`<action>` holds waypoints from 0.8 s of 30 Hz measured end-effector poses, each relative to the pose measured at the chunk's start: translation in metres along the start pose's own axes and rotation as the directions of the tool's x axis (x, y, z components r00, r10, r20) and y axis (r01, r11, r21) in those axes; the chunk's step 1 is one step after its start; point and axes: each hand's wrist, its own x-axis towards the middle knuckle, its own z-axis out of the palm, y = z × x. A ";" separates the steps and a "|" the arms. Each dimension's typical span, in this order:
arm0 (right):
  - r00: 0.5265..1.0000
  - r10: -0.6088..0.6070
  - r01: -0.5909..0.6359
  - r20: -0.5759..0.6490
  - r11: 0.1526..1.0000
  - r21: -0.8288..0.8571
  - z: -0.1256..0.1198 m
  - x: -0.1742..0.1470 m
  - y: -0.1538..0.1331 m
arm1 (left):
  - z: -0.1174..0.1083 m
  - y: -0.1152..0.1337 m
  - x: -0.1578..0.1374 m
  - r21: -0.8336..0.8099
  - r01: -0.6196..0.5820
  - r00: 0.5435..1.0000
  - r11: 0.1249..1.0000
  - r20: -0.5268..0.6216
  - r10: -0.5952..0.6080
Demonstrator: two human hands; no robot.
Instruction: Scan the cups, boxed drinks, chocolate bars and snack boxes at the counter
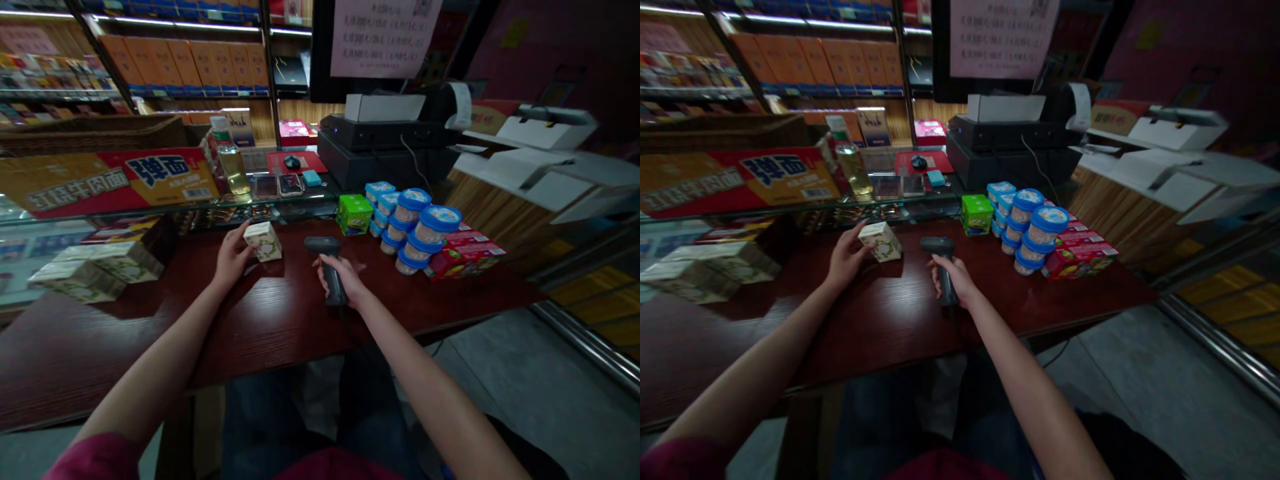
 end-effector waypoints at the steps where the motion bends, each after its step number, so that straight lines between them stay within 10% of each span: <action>1: 0.999 0.020 -0.019 0.047 1.000 -0.013 0.013 0.010 0.003 | -0.019 -0.008 0.000 0.026 0.008 1.000 1.000 -0.011 -0.008; 6: 0.972 0.083 -0.081 0.220 0.997 -0.017 0.059 0.053 0.018 | -0.071 -0.032 0.000 -0.049 0.096 0.995 0.994 -0.011 -0.097; 14: 0.958 0.133 -0.157 0.255 0.985 0.074 0.062 0.071 0.026 | -0.065 -0.041 0.001 -0.248 0.224 0.971 0.942 0.138 -0.195; 20: 0.979 0.095 -0.120 0.182 0.984 0.135 0.058 0.067 0.026 | -0.063 -0.018 -0.010 0.197 0.263 0.964 0.944 -0.008 -0.267; 24: 0.978 0.098 -0.124 0.187 0.983 0.134 0.059 0.065 0.028 | -0.063 -0.004 -0.014 0.406 0.103 0.980 0.908 0.114 -0.163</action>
